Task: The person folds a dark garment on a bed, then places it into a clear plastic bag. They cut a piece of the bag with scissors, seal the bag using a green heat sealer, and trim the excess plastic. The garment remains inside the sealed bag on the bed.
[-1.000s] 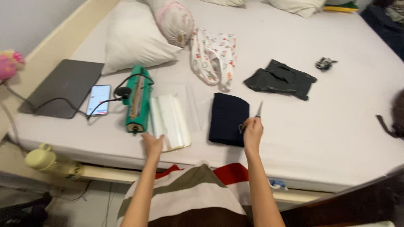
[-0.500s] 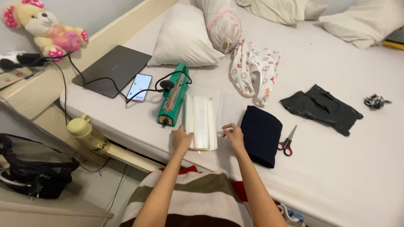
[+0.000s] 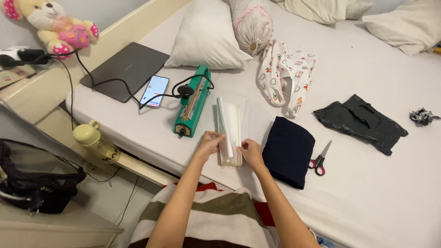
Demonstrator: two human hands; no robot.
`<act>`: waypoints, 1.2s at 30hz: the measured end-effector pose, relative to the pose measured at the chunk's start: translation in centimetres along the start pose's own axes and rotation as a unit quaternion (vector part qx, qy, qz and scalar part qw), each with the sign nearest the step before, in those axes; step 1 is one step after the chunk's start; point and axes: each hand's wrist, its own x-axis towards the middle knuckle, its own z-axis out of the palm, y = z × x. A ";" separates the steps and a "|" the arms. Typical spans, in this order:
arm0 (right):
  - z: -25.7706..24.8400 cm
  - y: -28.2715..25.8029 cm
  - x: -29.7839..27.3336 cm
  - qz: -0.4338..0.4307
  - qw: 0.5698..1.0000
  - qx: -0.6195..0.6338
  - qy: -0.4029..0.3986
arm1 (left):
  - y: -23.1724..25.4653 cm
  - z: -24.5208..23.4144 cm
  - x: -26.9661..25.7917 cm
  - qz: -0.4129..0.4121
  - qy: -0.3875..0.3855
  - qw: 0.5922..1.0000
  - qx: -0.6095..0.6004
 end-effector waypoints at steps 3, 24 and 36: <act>0.0 -1.0 -0.2 0.010 1.000 0.002 -0.007 | 0.3 -0.9 0.4 0.021 -0.071 0.997 0.025; -0.6 -5.5 -5.4 -0.021 0.997 0.057 -0.042 | 0.0 -2.2 -2.1 -0.007 -0.112 0.993 -0.032; -7.3 -8.7 -6.1 0.108 0.887 0.444 -0.074 | 1.1 -5.8 -9.7 -0.065 -0.207 0.958 -0.188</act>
